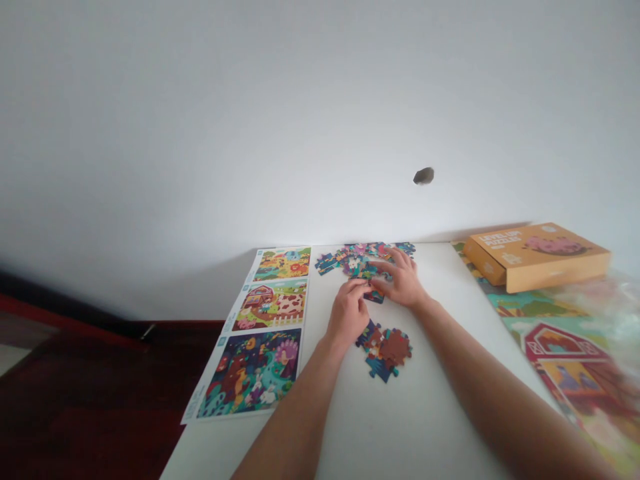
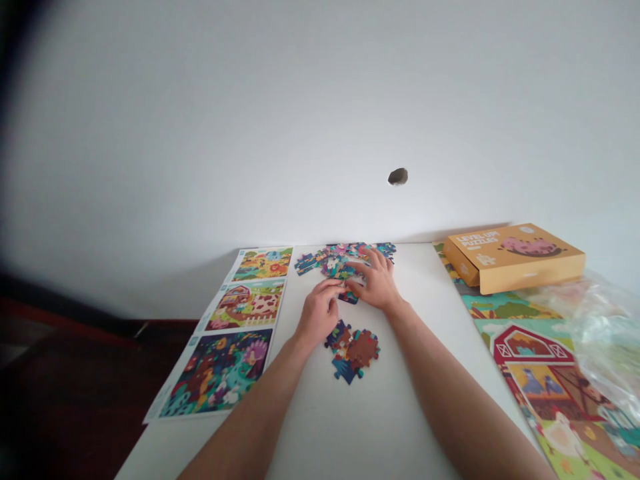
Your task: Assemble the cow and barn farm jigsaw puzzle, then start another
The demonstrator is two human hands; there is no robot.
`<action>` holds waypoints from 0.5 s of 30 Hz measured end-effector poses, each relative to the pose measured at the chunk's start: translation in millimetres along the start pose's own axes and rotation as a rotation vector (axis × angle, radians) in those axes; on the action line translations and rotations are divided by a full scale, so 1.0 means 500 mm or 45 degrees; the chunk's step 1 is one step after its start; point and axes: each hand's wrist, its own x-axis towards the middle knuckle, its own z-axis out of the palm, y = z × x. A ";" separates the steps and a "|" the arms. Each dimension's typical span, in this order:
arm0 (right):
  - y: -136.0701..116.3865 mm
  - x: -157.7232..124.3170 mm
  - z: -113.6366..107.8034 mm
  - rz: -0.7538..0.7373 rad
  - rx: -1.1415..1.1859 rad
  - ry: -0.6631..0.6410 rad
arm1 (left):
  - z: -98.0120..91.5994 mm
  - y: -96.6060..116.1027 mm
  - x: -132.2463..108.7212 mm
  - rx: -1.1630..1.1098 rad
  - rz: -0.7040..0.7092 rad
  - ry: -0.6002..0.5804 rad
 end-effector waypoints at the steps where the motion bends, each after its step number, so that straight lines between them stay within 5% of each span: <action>1: -0.004 -0.001 0.001 -0.068 -0.004 -0.056 | -0.002 0.002 0.000 0.076 -0.043 0.025; 7: -0.005 0.002 0.009 0.107 -0.004 -0.076 | -0.016 0.023 -0.001 0.441 -0.370 0.011; 15: 0.009 0.007 0.010 0.244 0.069 0.075 | -0.013 0.026 -0.003 0.475 -0.311 -0.087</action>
